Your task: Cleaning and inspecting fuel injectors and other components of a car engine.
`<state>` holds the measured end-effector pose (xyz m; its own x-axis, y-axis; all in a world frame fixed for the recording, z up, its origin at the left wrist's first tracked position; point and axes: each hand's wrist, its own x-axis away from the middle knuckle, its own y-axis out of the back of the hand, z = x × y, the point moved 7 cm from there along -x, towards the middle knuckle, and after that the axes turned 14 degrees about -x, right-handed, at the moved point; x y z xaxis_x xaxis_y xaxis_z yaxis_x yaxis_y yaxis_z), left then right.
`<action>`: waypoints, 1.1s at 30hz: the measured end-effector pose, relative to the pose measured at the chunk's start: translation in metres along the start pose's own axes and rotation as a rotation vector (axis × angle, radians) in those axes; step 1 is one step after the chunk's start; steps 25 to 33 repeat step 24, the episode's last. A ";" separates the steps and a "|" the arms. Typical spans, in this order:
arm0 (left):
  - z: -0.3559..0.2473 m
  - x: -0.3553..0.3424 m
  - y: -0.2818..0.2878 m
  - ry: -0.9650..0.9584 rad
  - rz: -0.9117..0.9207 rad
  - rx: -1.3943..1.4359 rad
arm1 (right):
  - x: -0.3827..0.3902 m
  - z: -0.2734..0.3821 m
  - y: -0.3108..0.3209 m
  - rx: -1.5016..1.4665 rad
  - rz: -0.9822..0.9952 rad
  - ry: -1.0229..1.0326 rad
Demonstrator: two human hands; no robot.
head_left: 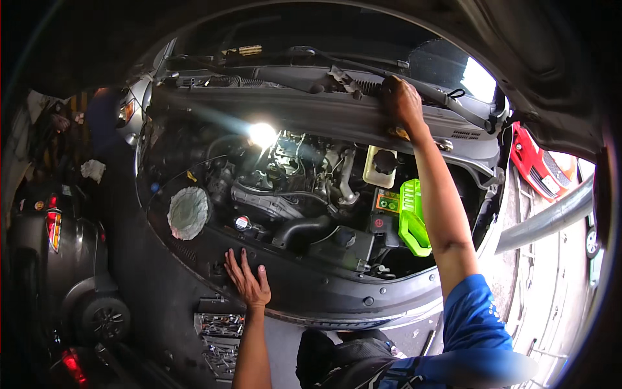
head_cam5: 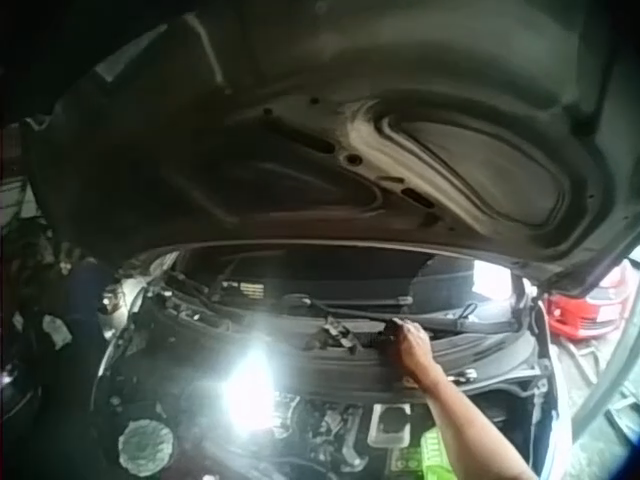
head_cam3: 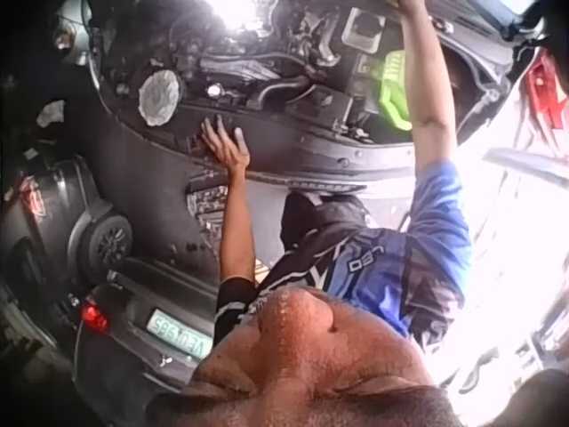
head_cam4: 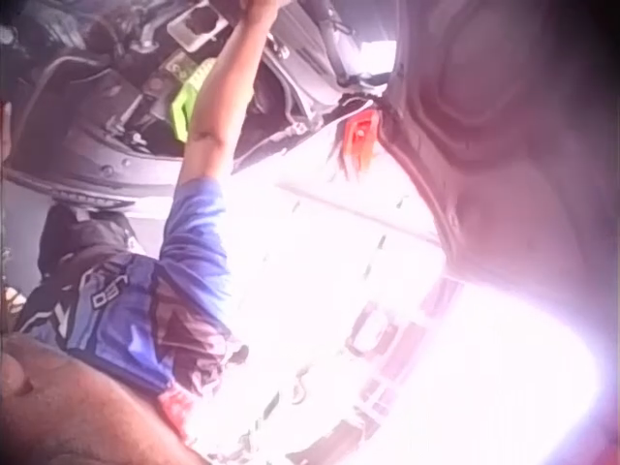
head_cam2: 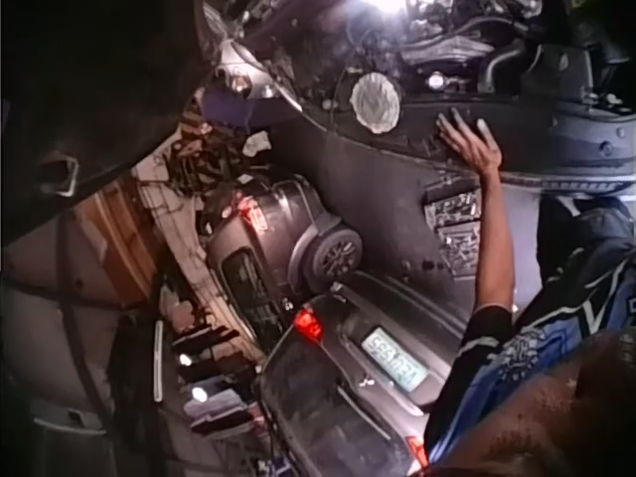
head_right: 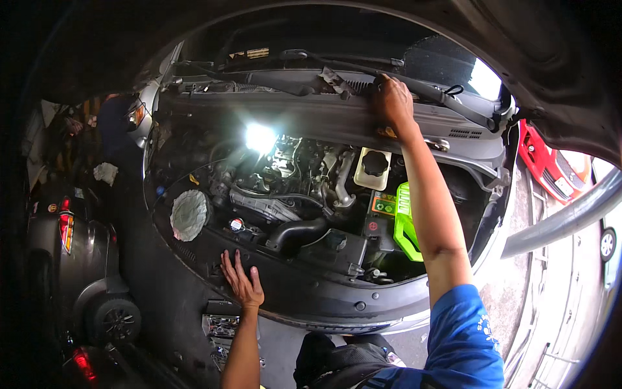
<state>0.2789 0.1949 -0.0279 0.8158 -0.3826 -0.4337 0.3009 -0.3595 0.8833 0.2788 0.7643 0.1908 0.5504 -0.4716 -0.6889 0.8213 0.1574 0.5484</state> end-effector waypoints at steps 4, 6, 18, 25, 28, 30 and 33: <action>0.002 0.001 -0.007 0.000 0.031 -0.007 | 0.021 0.034 0.017 -0.011 -0.069 0.046; 0.000 0.001 -0.008 -0.006 0.009 -0.011 | 0.053 0.069 0.041 -0.089 -0.226 0.137; -0.009 0.000 -0.004 -0.049 -0.074 -0.027 | 0.345 0.160 -0.046 -0.305 0.473 0.148; -0.016 0.004 -0.004 -0.079 -0.106 -0.020 | 0.347 0.152 -0.037 -0.343 0.407 0.113; -0.016 0.004 -0.004 -0.079 -0.106 -0.020 | 0.347 0.152 -0.037 -0.343 0.407 0.113; -0.016 0.004 -0.004 -0.079 -0.106 -0.020 | 0.347 0.152 -0.037 -0.343 0.407 0.113; -0.016 0.004 -0.004 -0.079 -0.106 -0.020 | 0.347 0.152 -0.037 -0.343 0.407 0.113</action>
